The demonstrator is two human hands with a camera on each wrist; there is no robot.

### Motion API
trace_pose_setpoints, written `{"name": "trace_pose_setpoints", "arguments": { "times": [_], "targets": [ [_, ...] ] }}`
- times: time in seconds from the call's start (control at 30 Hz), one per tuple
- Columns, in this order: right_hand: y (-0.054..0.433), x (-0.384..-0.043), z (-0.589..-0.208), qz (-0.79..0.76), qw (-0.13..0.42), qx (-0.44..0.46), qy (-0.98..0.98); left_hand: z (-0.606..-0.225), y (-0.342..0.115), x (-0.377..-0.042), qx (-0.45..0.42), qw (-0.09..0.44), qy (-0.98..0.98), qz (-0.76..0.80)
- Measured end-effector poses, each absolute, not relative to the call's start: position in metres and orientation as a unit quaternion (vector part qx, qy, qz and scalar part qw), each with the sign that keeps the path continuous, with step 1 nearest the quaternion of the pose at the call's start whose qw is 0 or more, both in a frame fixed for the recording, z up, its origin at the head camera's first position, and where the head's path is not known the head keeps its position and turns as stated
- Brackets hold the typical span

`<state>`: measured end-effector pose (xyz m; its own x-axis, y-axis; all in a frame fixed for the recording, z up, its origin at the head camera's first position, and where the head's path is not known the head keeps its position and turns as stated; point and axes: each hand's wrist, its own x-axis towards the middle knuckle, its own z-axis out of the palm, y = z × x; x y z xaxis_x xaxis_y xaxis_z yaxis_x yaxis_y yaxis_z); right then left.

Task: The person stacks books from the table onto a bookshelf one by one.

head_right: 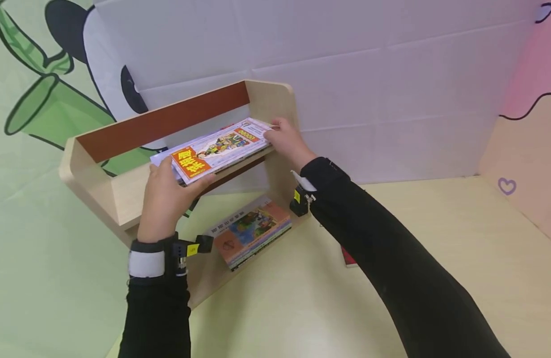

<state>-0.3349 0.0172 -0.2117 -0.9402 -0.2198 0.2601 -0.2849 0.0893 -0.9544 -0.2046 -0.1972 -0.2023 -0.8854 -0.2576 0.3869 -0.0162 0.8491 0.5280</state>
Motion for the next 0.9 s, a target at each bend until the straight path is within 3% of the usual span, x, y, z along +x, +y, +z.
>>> {"name": "trace_pose_setpoints", "arguments": {
  "times": [0.43,0.9],
  "targets": [
    [0.016,-0.341,-0.212,0.527,0.0,0.257,-0.81,-0.205,-0.198,-0.201,0.114,0.238,-0.92,-0.29],
    [0.002,-0.336,-0.213,0.517,0.032,0.204,-0.83,-0.208,-0.197,-0.203,0.15,0.291,-0.914,-0.241]
  ]
}}
